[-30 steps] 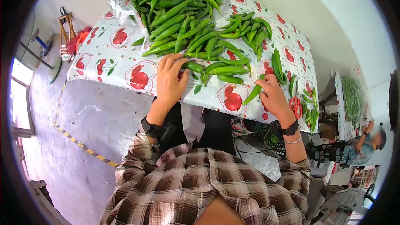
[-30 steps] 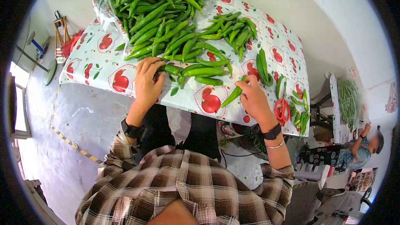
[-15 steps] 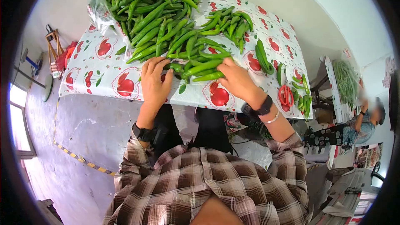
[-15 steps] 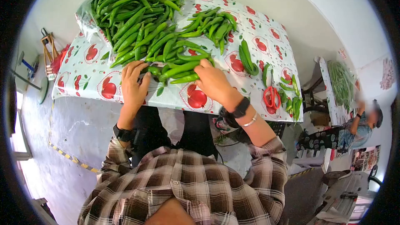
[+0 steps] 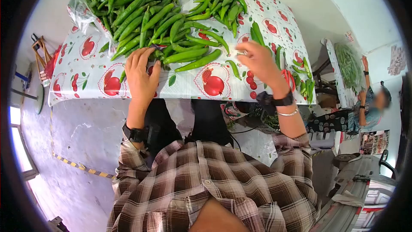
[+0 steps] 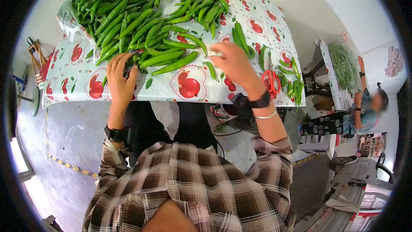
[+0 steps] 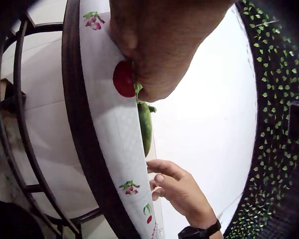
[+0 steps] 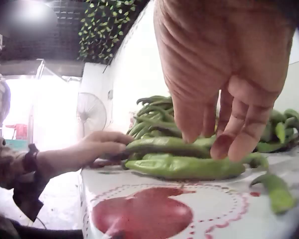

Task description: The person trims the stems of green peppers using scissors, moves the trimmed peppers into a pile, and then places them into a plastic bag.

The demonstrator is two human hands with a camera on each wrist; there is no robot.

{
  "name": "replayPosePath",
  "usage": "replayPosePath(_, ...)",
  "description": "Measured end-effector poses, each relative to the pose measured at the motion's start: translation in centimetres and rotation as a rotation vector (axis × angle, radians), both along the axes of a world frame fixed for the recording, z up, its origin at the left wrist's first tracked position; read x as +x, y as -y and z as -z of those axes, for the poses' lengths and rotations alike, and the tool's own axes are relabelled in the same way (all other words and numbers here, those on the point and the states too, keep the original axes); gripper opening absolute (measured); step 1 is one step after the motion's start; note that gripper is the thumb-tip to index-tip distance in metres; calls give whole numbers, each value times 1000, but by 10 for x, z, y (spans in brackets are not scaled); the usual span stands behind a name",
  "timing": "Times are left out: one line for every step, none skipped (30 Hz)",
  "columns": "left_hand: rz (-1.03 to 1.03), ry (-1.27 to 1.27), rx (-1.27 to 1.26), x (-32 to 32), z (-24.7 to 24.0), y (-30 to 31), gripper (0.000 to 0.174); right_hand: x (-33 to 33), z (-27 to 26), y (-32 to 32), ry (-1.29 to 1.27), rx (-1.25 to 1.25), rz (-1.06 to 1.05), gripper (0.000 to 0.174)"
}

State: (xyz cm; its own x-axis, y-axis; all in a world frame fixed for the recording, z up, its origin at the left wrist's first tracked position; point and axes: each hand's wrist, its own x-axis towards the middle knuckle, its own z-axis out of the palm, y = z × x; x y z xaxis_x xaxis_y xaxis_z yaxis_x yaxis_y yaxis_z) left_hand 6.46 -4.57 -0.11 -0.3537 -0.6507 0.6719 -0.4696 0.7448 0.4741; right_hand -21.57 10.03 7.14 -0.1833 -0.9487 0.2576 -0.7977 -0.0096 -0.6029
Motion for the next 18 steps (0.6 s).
replayPosePath(-1,-2,11,0,1,0,32,-11,-4,-13,31,41,90,23)
replayPosePath(-8,-1,6,0,2,1,33,-19,-7,-25,77,78,161,22)
replayPosePath(-14,1,0,0,2,1,33,-25,-10,-37,121,113,233,22)
replayPosePath(-16,2,3,0,2,1,33,-30,-13,-49,117,121,233,22)
replayPosePath(-18,0,11,-1,2,1,33,-35,-13,-60,107,200,255,21)
replayPosePath(-22,3,9,-1,2,1,33,-36,-14,-67,99,278,277,20)
replayPosePath(-25,8,7,0,2,0,33,-34,-13,-73,97,285,275,20)
replayPosePath(-21,12,2,-1,1,1,33,-32,-12,-78,132,323,280,21)
replayPosePath(-21,13,5,0,2,0,33,-31,-12,-80,166,360,286,21)
replayPosePath(-20,10,9,-1,2,1,33,-32,-11,-81,166,361,286,21)
replayPosePath(-20,7,11,-1,2,1,33,-34,-8,-81,172,326,321,22)
replayPosePath(-23,4,8,-1,1,1,33,-35,-7,-81,178,289,355,24)
replayPosePath(-21,7,9,-1,1,0,33,-38,-6,-78,177,285,351,24)
replayPosePath(-20,10,9,0,1,0,33,-43,-7,-72,160,247,365,27)
replayPosePath(-25,9,4,0,1,0,33,-49,-7,-66,144,207,379,29)
replayPosePath(-23,4,2,0,1,0,33,-57,-5,-59,143,202,372,29)
replayPosePath(-22,-2,0,-1,1,1,33,-67,0,-51,35,170,356,31)
replayPosePath(-18,-13,0,0,2,1,32,-76,5,-43,-74,136,338,34)
